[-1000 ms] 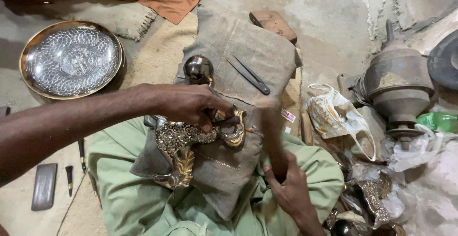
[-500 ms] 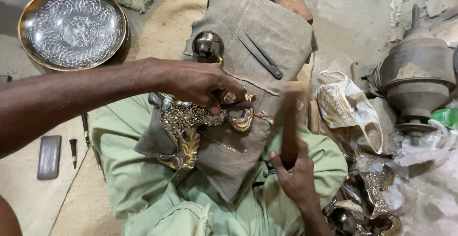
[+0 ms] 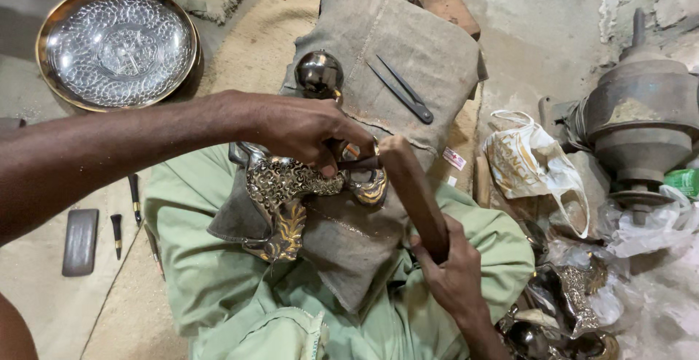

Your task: The person sits on the floor holding a small punch against a decorative silver-and-gold metal animal figurine and strikes the punch with a wooden mallet, repositioning the punch repeatedly to work the ornament's raised patterns. The figurine rests on a cloth cushion on their lap while they hammer different spots.

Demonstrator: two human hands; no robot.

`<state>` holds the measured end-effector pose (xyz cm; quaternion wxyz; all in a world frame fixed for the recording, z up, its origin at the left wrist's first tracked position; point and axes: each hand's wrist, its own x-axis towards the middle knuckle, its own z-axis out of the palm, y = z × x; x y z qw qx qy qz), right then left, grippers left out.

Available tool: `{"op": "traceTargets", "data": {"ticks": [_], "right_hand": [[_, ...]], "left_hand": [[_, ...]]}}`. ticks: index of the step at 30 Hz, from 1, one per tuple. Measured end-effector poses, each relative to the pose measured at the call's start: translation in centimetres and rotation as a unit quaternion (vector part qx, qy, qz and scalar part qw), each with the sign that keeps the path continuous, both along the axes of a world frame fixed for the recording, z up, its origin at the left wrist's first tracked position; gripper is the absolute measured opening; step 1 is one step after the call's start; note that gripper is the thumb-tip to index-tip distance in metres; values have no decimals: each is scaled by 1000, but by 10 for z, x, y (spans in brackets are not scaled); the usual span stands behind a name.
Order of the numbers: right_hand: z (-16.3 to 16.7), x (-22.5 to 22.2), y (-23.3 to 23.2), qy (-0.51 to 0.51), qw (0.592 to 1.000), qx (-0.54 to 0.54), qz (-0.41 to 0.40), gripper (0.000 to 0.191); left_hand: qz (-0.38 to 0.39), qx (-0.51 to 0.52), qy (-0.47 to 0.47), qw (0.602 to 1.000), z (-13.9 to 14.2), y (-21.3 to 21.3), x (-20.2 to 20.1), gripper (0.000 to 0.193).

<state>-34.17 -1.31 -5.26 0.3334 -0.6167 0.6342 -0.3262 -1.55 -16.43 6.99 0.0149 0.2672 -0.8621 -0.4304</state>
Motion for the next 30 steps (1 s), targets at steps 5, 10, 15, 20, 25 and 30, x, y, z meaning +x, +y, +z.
{"op": "traceTargets", "data": {"ticks": [5,10,15,20,25,30], "right_hand": [[1,-4,-1,-182,983,-5,7,35],[-5,-5,0,-77,997,-29,12,41],[-8,-4,4,4,992,-101,73,51],[-2,-7,1,91,993,-34,66,60],[0,-3,1,47,998,-14,42,59],[0,-2,3,19,999,-42,27,55]], "left_hand": [[4,2,15,1000,0,1,-1,58],[-8,6,13,1000,-1,-2,0,53],[-15,12,7,1000,-2,-2,3,46],[-2,20,21,1000,-2,-1,5,52],[-4,20,20,1000,-1,-1,7,54],[-13,8,39,999,-3,-4,10,53]]}}
